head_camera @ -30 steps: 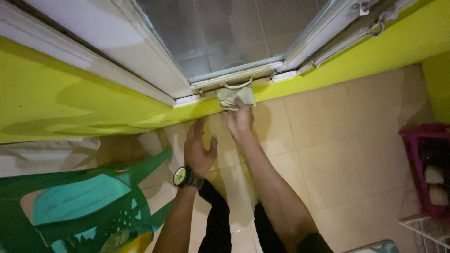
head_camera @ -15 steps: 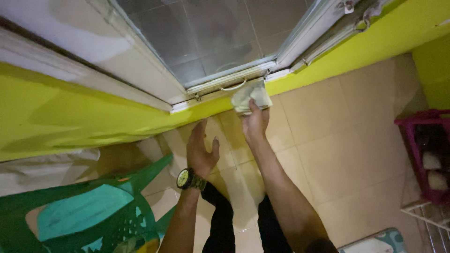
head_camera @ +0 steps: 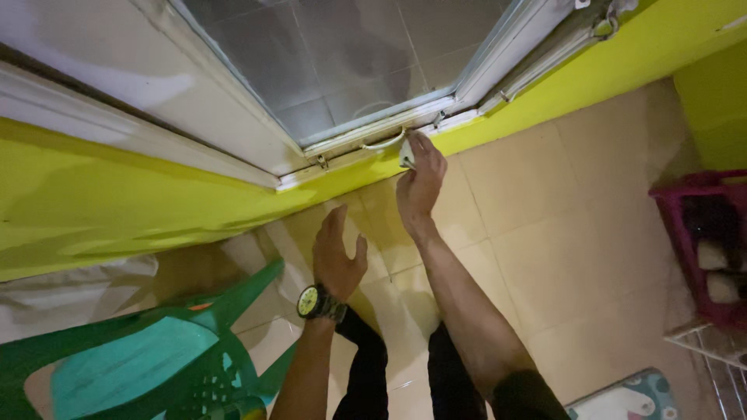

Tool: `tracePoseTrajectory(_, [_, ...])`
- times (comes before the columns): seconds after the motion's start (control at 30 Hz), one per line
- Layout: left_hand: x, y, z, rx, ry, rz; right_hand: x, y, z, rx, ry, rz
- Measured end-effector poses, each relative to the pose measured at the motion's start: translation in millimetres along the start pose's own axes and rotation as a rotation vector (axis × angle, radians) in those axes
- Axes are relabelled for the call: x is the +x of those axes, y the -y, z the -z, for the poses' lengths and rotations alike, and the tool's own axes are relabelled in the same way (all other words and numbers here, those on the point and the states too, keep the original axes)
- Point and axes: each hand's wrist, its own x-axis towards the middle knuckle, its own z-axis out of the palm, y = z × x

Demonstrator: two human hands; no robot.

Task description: The person wipes the bottom and sides of a white door frame using a white cloth, then sprays liquid from a bottle onto the glass and wipes it down.

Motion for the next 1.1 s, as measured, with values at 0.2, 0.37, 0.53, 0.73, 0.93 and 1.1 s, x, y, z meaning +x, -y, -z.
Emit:
tracePoseTrajectory(0.2, [7.6, 13.2, -4.2, 0.063, 0.018, -0.028, -9.2, -1.2, -0.6, -0.161, 0.171, 0.068])
tracePoseTrajectory(0.37, [5.0, 9.1, 0.6, 0.019, -0.006, -0.008, -3.2, -10.5, -1.7, -0.151, 0.024, 0.01])
tracePoseTrajectory(0.53, [7.1, 1.3, 3.9, -0.019, -0.019, 0.068, -16.8, -8.9, -20.2, -0.124, 0.077, 0.116])
tracePoseTrajectory(0.73, [10.2, -11.1, 1.7, -0.004, -0.031, 0.095, -29.5, -2.6, -36.5, -0.208, 0.153, 0.039])
tracePoseTrajectory(0.93, [12.1, -21.2, -5.2, 0.072, -0.031, 0.099, -13.2, -19.5, -10.7, -0.195, 0.122, 0.065])
tracePoseTrajectory(1.1, [12.1, -20.7, -8.0, 0.099, 0.006, 0.135, -17.6, -18.2, -18.1, -0.175, 0.121, 0.025])
